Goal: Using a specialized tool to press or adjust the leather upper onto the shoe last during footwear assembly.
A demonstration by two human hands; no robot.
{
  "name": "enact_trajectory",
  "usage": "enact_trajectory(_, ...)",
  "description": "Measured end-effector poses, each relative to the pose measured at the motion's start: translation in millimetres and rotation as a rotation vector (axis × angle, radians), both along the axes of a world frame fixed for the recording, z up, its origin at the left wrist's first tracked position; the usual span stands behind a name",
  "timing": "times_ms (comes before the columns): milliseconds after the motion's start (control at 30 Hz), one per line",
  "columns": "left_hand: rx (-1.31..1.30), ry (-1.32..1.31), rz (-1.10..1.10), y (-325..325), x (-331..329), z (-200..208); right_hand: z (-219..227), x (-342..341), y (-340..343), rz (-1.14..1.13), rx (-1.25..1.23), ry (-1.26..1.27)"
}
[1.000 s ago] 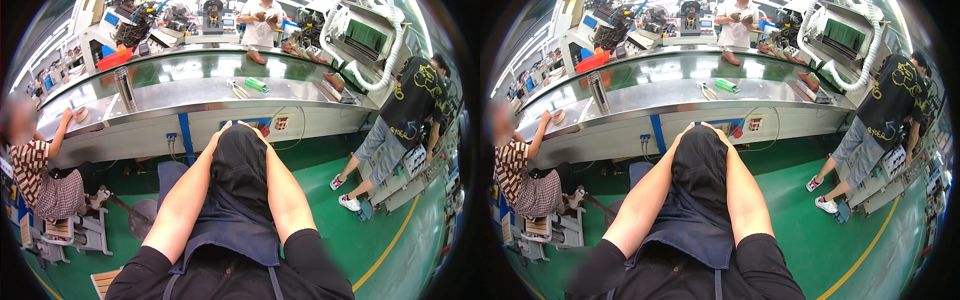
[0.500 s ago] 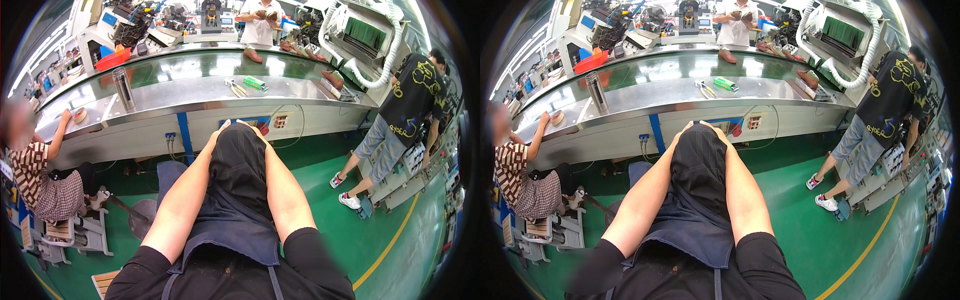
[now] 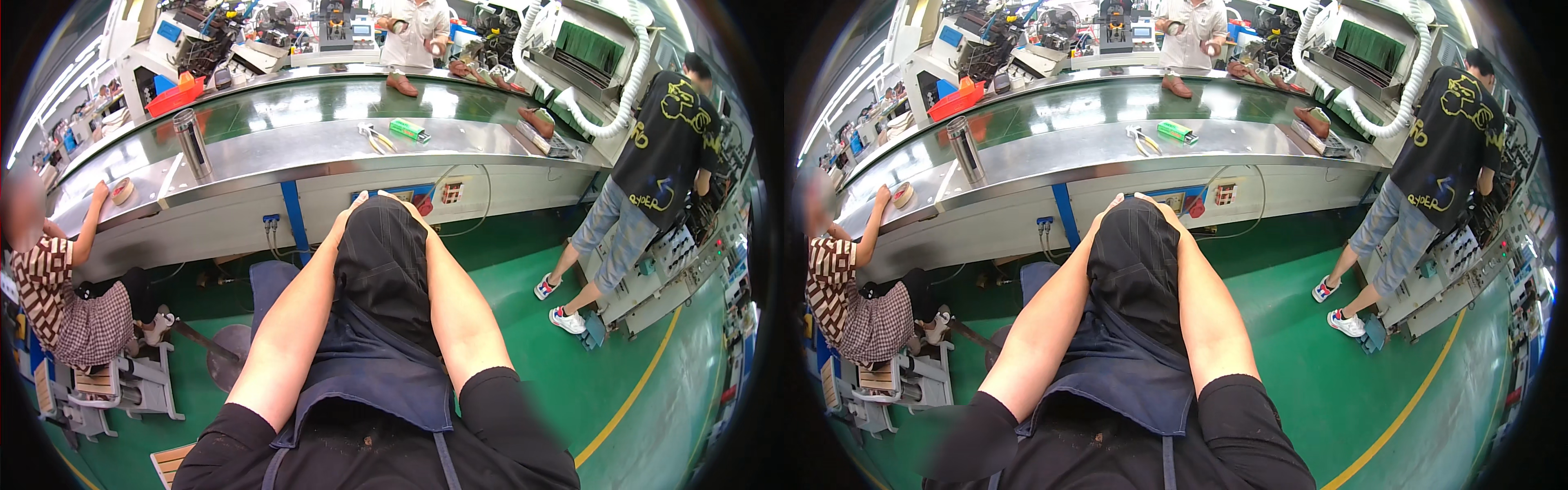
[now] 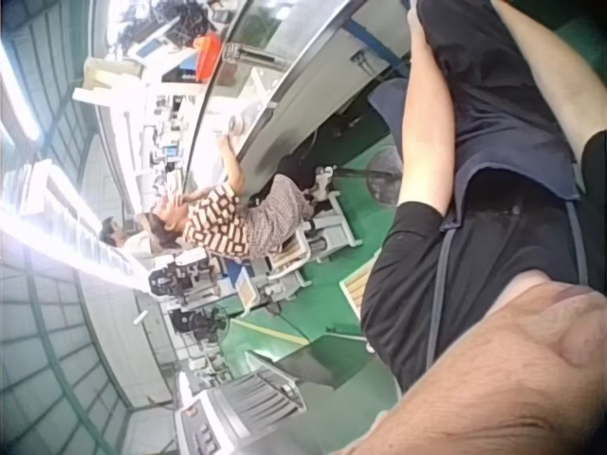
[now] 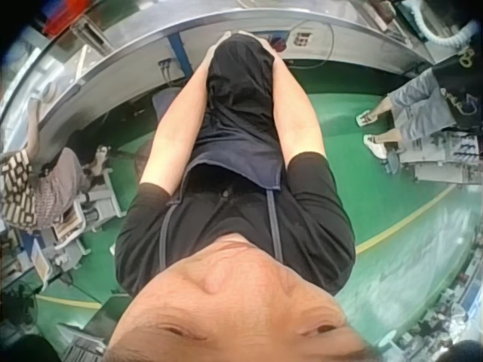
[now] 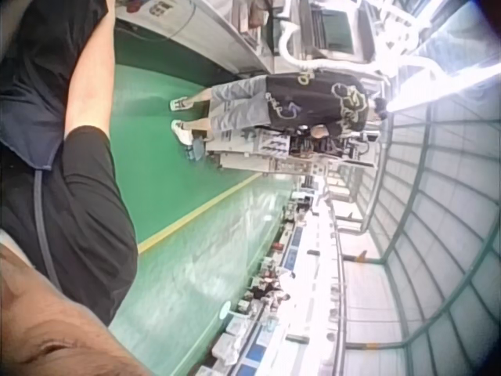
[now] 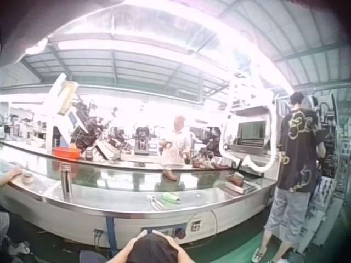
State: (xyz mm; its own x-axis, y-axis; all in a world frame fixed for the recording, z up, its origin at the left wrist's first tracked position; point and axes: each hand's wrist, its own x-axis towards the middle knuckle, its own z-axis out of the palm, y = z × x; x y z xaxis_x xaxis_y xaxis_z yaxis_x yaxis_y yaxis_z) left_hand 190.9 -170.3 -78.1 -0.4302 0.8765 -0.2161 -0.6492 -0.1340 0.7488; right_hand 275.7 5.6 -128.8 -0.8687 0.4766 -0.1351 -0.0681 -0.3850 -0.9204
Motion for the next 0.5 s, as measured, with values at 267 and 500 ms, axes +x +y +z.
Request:
enact_trajectory(267,0.094,-0.043,-0.142,22.4,4.3,-7.2,-4.7,22.3,15.0,-0.051,0.121,0.162)
enact_trajectory(500,0.023,0.005,-0.04,8.6,-0.7,-7.4,12.1,10.6,-4.7,-0.011,-0.108,0.019)
